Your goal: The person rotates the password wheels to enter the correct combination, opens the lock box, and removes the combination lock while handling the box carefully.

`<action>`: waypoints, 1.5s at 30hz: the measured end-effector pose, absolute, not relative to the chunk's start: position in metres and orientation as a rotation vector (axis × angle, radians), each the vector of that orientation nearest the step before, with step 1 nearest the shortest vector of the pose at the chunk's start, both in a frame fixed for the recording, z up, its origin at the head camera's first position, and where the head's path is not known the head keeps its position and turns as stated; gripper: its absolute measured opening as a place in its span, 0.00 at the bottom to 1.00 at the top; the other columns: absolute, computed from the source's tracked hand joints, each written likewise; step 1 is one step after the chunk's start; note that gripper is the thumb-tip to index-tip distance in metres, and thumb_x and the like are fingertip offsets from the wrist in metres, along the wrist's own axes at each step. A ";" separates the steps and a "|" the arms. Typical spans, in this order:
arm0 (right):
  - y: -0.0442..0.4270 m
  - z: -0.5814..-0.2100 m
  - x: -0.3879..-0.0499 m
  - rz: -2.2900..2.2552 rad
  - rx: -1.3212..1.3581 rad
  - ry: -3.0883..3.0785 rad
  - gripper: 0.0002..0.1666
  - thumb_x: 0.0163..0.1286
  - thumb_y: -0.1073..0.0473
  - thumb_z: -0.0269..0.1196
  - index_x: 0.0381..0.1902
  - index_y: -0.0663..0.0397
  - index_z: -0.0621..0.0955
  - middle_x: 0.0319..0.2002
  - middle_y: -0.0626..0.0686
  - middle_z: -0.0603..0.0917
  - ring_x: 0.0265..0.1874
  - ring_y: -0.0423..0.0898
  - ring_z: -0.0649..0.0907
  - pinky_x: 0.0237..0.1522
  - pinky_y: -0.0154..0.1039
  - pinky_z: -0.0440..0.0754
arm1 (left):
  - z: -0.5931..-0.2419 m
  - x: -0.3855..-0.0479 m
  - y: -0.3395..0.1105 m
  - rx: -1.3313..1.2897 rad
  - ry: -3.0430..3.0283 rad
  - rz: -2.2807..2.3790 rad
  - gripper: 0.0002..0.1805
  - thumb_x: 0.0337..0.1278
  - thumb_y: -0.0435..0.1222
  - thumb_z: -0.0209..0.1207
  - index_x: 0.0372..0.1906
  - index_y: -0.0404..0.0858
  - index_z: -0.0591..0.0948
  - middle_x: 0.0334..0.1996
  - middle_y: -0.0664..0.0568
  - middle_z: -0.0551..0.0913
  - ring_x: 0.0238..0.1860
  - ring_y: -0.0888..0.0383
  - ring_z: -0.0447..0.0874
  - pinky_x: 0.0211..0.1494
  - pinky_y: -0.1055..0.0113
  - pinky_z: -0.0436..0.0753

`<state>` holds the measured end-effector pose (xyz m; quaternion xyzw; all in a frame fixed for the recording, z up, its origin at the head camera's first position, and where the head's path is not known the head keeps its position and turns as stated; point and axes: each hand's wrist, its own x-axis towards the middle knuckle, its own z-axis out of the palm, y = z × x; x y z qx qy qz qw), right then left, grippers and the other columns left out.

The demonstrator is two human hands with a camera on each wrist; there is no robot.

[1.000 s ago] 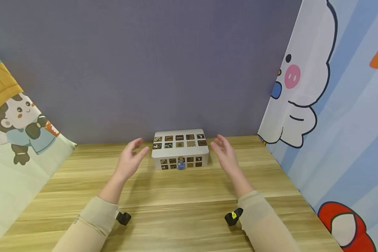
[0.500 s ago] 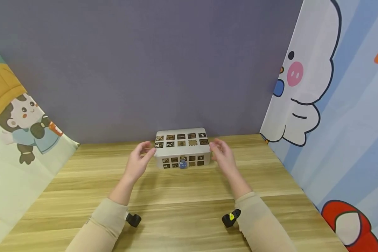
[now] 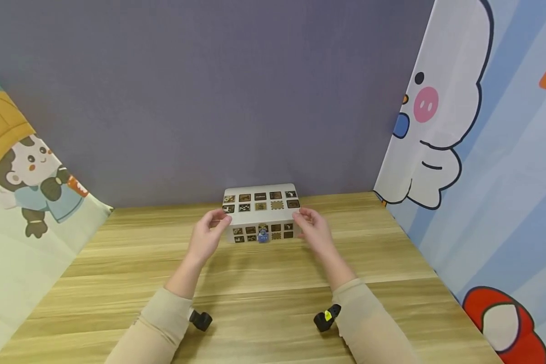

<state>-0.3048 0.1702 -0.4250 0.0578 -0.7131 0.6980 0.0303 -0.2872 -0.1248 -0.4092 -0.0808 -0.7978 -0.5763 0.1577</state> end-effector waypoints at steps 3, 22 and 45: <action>0.166 -0.428 -0.304 2.180 0.164 -2.216 0.36 0.77 0.51 0.61 0.71 0.70 0.66 0.63 0.69 0.73 0.63 0.65 0.74 0.59 0.59 0.79 | -0.413 -0.287 -0.121 -0.194 -2.305 -1.663 0.28 0.68 0.46 0.64 0.63 0.30 0.76 0.52 0.42 0.83 0.52 0.46 0.82 0.56 0.53 0.82; 0.138 -0.446 -0.306 2.201 0.103 -2.371 0.30 0.74 0.53 0.64 0.65 0.68 0.72 0.62 0.68 0.75 0.62 0.66 0.76 0.59 0.60 0.78 | -0.426 -0.287 -0.107 -0.122 -2.523 -1.694 0.26 0.69 0.48 0.62 0.58 0.31 0.80 0.49 0.41 0.84 0.48 0.47 0.83 0.53 0.52 0.83; 0.120 -0.462 -0.315 2.195 0.021 -2.493 0.22 0.74 0.61 0.62 0.60 0.70 0.76 0.51 0.68 0.81 0.46 0.60 0.84 0.41 0.48 0.88 | -0.435 -0.298 -0.092 -0.046 -2.670 -1.862 0.23 0.72 0.46 0.60 0.56 0.30 0.80 0.45 0.37 0.84 0.41 0.43 0.84 0.32 0.65 0.80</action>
